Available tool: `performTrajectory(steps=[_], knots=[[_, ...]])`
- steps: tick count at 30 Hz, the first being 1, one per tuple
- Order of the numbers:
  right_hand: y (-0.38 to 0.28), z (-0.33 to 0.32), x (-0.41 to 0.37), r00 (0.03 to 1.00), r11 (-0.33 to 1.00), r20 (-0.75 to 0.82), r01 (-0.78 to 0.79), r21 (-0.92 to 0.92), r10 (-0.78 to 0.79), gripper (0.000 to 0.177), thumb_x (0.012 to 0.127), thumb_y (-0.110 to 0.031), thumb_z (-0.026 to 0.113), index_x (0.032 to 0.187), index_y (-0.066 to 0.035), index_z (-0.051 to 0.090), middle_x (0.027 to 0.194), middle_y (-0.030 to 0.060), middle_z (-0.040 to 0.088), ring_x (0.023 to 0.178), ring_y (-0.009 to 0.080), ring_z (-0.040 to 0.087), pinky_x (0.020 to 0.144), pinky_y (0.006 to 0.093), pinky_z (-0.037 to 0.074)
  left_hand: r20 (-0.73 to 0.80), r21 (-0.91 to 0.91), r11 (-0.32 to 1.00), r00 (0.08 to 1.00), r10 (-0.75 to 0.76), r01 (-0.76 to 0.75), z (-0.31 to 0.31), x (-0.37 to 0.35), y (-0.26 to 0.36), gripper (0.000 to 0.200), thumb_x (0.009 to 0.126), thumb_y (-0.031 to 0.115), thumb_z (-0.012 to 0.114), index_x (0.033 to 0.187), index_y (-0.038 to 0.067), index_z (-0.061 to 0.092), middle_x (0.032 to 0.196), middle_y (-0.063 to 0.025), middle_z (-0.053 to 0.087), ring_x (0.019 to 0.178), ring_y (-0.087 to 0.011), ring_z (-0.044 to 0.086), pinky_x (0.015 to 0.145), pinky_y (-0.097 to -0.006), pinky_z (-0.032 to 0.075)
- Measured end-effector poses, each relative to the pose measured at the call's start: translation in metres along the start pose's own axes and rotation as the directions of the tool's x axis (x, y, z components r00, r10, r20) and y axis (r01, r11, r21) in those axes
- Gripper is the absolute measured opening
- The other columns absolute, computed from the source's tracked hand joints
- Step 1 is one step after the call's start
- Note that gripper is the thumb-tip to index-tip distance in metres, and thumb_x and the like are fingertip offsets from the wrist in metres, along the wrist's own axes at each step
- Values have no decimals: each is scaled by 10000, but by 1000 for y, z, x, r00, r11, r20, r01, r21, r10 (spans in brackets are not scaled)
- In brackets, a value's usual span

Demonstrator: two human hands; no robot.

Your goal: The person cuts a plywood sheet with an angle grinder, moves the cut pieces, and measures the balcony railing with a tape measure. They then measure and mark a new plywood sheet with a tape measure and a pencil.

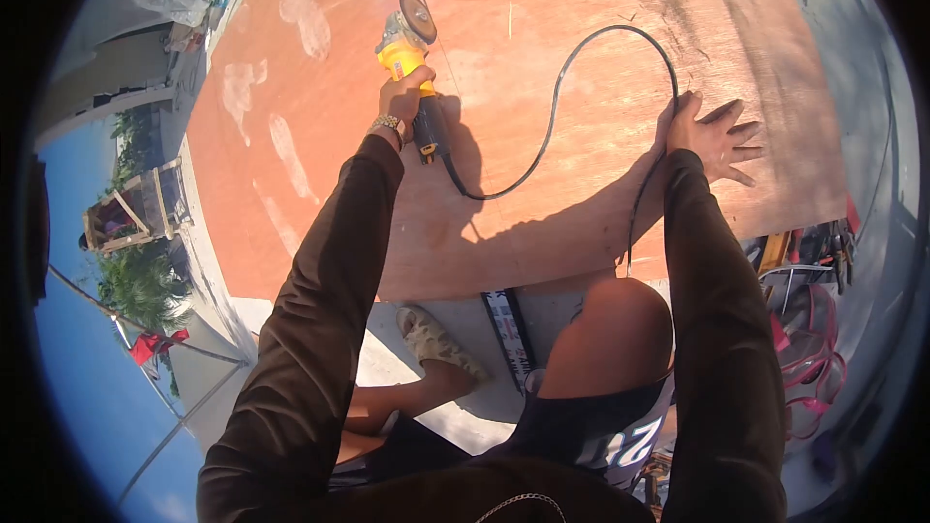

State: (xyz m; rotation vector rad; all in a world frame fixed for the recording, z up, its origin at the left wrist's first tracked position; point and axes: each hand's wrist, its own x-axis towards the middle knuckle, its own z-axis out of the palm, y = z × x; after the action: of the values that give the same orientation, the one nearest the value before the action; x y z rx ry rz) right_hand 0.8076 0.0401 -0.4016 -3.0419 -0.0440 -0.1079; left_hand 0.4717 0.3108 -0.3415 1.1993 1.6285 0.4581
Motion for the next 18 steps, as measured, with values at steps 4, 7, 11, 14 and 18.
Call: performTrajectory(steps=[4,7,11,14,18], knots=[[8,-3,-7,981,980,-88,178,86,-171,725,817,-718,541,1445,-357,514,1634,81,279,1520,433,129,1086,810,8,0,2,999,999,-39,39,2,7,6,368,746,206,729,1004,-19,593,741,-94,626,568,-224,639,517,-369,531],[13,-17,-14,901,875,-11,424,233,-433,358,828,-520,665,1152,-370,697,1570,-43,404,1520,356,189,1096,810,0,4,32,999,1000,6,-6,-1,19,2,390,723,191,733,1010,-26,582,740,-96,617,556,-224,636,511,-370,532],[37,-19,-9,827,772,-39,540,335,-561,225,849,-393,669,1039,-287,726,1531,-39,468,1515,318,235,1115,785,-14,-15,66,997,999,35,-34,3,20,1,395,712,185,731,1004,-31,574,717,-98,606,545,-230,634,508,-376,536],[92,-30,1,584,506,13,691,517,-811,204,860,-376,663,980,-219,715,1508,-14,504,1501,336,271,1159,722,1,21,26,999,999,32,-33,0,22,-6,397,712,186,731,1003,-32,570,715,-100,604,543,-237,635,508,-378,539],[160,-27,2,544,384,58,508,771,-837,333,893,-392,644,1016,-84,669,1534,96,463,1480,403,275,1190,644,117,25,21,999,999,41,-42,-2,15,-10,400,713,193,734,1005,-27,571,729,-103,609,543,-240,637,511,-378,544]])
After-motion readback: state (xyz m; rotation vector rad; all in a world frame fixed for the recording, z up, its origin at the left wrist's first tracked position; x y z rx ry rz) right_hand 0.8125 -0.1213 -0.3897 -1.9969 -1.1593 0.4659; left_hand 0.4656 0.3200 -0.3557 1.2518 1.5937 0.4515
